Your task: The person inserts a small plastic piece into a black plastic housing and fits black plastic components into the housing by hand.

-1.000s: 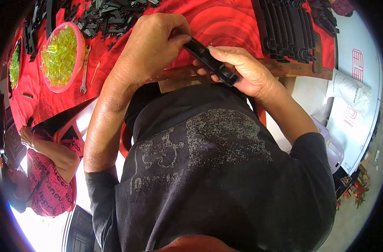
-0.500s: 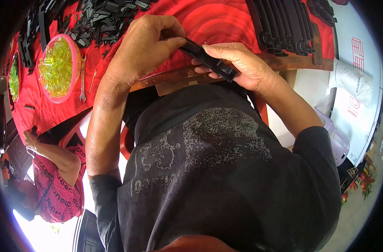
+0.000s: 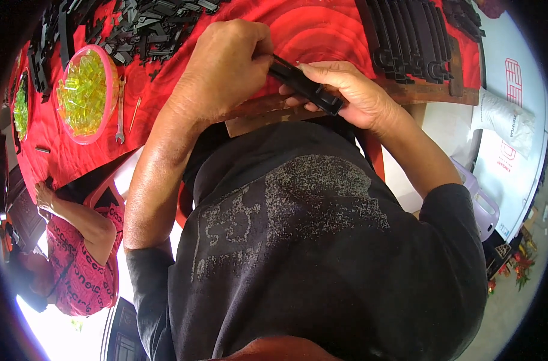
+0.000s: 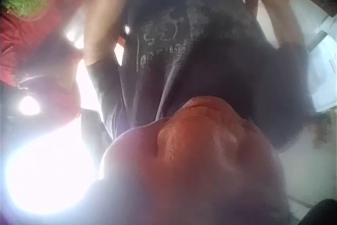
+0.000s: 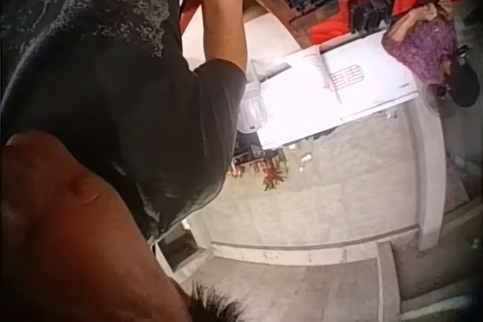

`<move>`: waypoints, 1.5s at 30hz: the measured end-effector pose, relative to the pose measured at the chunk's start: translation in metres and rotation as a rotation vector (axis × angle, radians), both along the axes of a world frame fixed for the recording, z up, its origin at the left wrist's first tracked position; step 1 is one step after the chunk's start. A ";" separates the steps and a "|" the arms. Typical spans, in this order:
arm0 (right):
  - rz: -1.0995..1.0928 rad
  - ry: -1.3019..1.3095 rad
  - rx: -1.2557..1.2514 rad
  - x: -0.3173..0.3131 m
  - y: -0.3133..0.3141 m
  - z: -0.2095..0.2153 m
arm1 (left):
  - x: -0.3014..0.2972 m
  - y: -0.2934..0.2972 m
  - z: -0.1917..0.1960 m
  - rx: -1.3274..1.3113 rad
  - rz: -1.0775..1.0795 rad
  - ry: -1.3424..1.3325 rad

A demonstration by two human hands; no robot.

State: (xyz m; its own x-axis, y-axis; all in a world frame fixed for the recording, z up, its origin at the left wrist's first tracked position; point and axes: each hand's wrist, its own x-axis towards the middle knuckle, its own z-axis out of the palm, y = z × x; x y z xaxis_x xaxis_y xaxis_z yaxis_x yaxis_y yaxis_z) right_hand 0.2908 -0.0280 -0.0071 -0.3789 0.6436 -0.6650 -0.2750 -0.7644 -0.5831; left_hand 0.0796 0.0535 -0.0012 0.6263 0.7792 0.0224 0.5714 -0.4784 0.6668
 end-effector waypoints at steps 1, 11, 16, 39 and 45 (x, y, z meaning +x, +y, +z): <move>0.006 -0.001 0.000 0.001 0.000 0.000 | 0.001 0.000 -0.002 0.028 0.003 -0.010; 0.068 -0.204 0.118 0.000 -0.004 -0.002 | 0.003 0.003 0.003 -0.076 0.016 0.034; 0.066 -0.237 0.126 0.000 -0.004 0.000 | -0.001 0.005 -0.001 -0.062 -0.001 -0.023; 0.103 -0.417 0.210 -0.007 -0.003 0.003 | 0.000 -0.001 -0.004 -0.075 0.024 -0.082; 0.131 -0.509 0.278 -0.012 -0.004 0.005 | 0.003 -0.002 -0.008 -0.004 0.033 -0.076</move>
